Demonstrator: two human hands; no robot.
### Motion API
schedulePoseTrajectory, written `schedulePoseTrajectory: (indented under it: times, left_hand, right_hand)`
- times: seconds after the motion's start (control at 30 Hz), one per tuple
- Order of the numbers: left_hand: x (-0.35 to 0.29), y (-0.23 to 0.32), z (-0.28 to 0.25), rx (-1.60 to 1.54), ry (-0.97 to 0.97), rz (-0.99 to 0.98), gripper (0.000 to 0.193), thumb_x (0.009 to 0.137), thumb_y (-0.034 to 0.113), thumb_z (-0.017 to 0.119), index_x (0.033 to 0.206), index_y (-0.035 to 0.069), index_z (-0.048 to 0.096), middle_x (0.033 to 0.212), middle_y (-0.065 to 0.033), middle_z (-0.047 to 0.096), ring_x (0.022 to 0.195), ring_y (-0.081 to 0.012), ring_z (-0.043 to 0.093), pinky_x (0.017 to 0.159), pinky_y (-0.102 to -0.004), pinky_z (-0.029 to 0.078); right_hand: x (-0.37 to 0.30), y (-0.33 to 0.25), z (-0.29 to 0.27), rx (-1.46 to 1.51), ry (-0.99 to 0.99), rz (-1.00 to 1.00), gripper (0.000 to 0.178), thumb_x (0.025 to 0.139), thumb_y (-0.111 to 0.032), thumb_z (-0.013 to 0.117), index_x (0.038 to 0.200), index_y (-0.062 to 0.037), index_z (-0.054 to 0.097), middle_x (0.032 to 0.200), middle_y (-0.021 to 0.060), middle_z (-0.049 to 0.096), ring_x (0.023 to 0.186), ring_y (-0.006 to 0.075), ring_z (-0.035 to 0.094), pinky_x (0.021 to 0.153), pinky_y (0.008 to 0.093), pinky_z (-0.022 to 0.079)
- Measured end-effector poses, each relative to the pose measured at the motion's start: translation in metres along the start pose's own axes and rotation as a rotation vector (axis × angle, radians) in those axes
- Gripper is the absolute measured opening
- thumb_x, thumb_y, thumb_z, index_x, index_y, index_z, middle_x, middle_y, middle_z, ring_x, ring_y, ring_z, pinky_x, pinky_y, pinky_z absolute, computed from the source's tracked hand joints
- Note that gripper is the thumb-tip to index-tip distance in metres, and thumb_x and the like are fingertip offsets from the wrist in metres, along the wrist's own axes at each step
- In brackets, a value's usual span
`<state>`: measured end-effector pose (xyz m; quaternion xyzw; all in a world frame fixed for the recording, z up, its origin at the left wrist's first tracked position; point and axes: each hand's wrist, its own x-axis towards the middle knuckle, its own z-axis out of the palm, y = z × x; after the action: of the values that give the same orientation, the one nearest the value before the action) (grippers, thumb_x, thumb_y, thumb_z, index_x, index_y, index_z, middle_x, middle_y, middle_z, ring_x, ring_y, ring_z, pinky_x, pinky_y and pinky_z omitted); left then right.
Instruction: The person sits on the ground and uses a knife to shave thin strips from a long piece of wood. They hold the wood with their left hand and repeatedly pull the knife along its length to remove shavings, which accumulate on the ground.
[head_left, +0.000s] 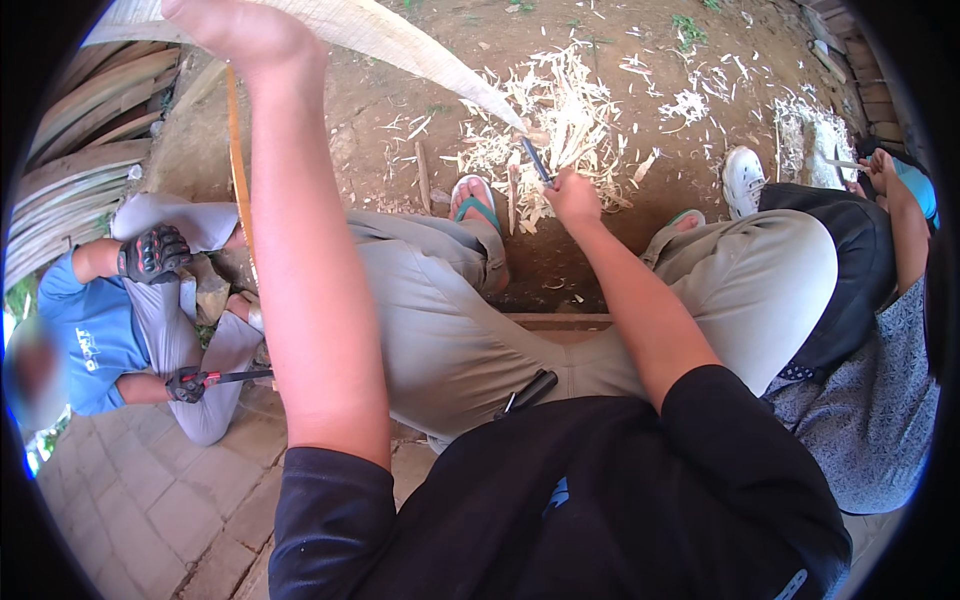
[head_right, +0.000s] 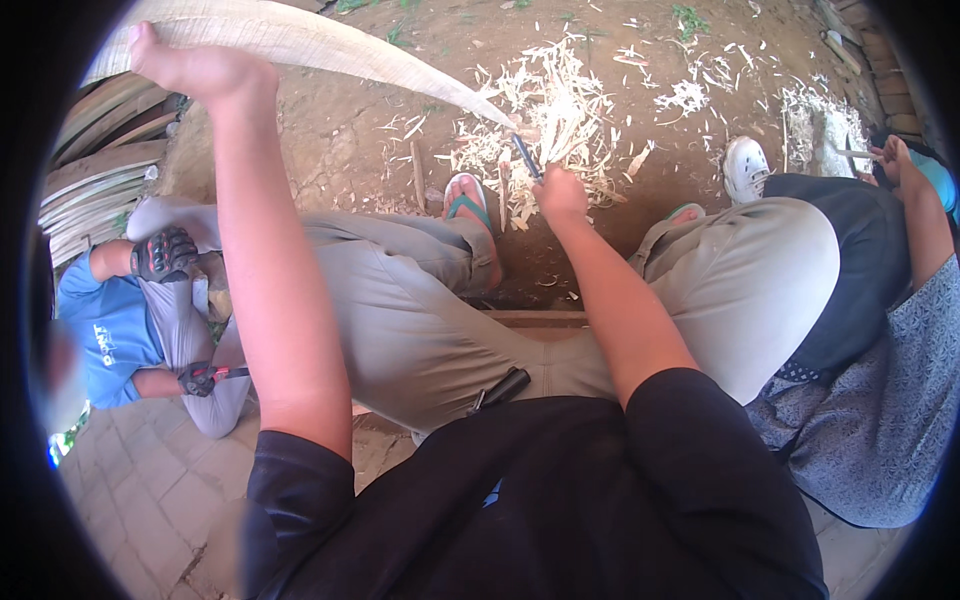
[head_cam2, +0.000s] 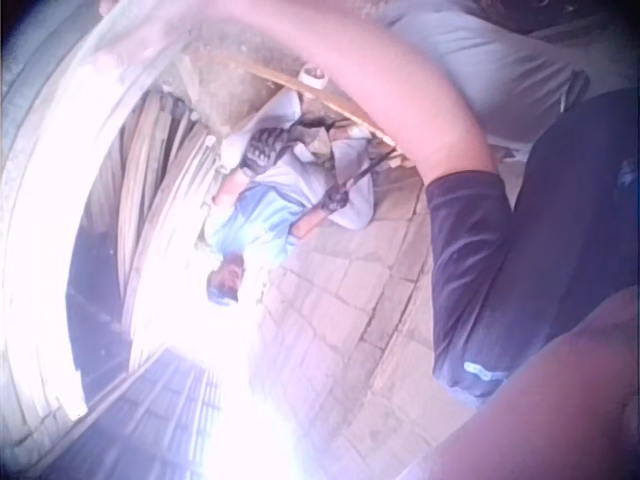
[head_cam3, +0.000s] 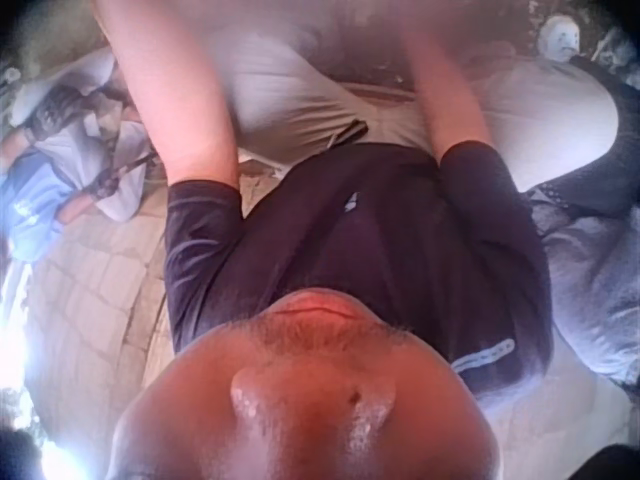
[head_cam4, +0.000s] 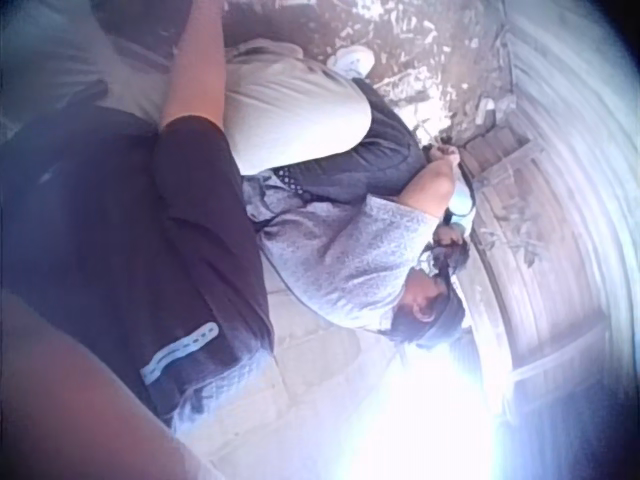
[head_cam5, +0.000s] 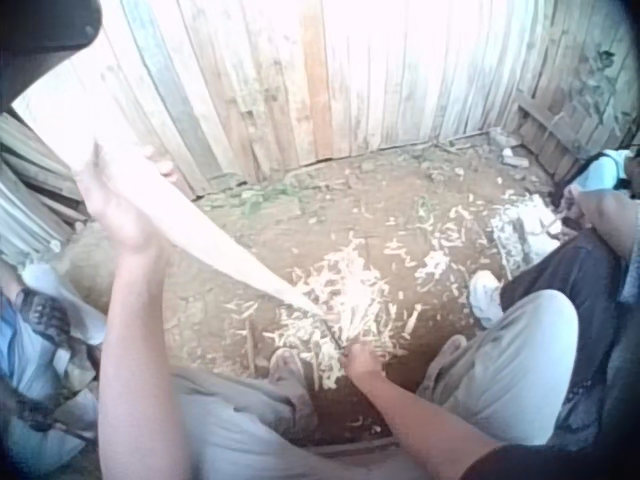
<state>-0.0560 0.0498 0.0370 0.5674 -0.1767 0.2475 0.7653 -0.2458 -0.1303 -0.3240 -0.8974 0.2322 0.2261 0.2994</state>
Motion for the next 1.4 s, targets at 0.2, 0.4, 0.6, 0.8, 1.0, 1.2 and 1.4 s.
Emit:
schedulePoseTrajectory:
  times: [0.2,0.4,0.6,0.8,1.0,1.2,1.4]
  left_hand:
    - [-0.014,0.002,0.005,-0.136,-0.101,0.171,0.063,0.099,0.063,0.046,0.113,0.003,0.056,0.082,-0.0108,0.060,0.067,-0.0236,0.065,0.061,-0.0352,0.055]
    - [0.004,-0.001,0.004,-0.040,-0.006,0.114,0.062,0.099,0.062,0.048,0.121,0.004,0.054,0.086,-0.0112,0.060,0.068,-0.0237,0.065,0.061,-0.0350,0.055]
    - [-0.016,0.004,0.019,-0.097,-0.051,0.154,0.061,0.100,0.061,0.047,0.121,0.004,0.054,0.088,-0.0107,0.059,0.068,-0.0234,0.065,0.060,-0.0343,0.054]
    - [-0.019,0.008,0.019,-0.159,-0.116,0.177,0.060,0.101,0.061,0.045,0.118,0.004,0.054,0.086,-0.0098,0.058,0.066,-0.0228,0.063,0.058,-0.0338,0.052]
    - [-0.005,0.002,0.015,0.037,0.031,0.088,0.061,0.101,0.062,0.045,0.116,0.004,0.054,0.085,-0.0091,0.057,0.065,-0.0225,0.062,0.058,-0.0335,0.052]
    - [-0.016,0.006,0.012,-0.135,-0.100,0.143,0.062,0.101,0.063,0.044,0.116,0.004,0.054,0.084,-0.0088,0.057,0.066,-0.0227,0.063,0.058,-0.0336,0.052]
    - [-0.010,0.005,0.012,-0.067,0.005,0.055,0.063,0.101,0.063,0.043,0.114,0.003,0.055,0.083,-0.0086,0.058,0.066,-0.0225,0.063,0.059,-0.0337,0.053]
  right_hand:
    - [0.018,0.014,0.014,-0.075,-0.016,-0.003,0.035,0.086,-0.028,0.080,0.113,-0.0077,0.069,0.107,0.0179,0.075,0.102,0.0352,0.073,0.085,0.0460,0.061]
    - [0.015,0.020,0.014,-0.066,0.014,0.025,0.034,0.085,-0.030,0.081,0.103,-0.0036,0.069,0.099,0.0183,0.075,0.096,0.0347,0.074,0.084,0.0469,0.059]
    - [0.021,0.024,0.021,-0.157,-0.004,0.018,0.033,0.089,-0.028,0.075,0.111,-0.0054,0.067,0.101,0.0186,0.075,0.098,0.0351,0.074,0.085,0.0484,0.059]
    - [0.015,0.011,0.017,-0.130,-0.008,0.022,0.034,0.088,-0.018,0.073,0.119,-0.0081,0.064,0.105,0.0181,0.076,0.102,0.0356,0.074,0.088,0.0469,0.060]
    - [0.018,0.012,0.016,-0.104,0.008,0.056,0.035,0.086,-0.015,0.073,0.119,-0.0081,0.063,0.106,0.0181,0.075,0.104,0.0350,0.073,0.089,0.0456,0.059]
    - [0.016,0.012,0.018,-0.084,0.015,0.014,0.036,0.082,-0.016,0.076,0.115,-0.0083,0.063,0.101,0.0178,0.076,0.100,0.0344,0.074,0.087,0.0447,0.058]
    - [0.004,0.012,0.010,0.140,0.028,-0.055,0.037,0.077,-0.018,0.081,0.110,-0.0055,0.068,0.099,0.0191,0.075,0.098,0.0352,0.073,0.087,0.0453,0.058]
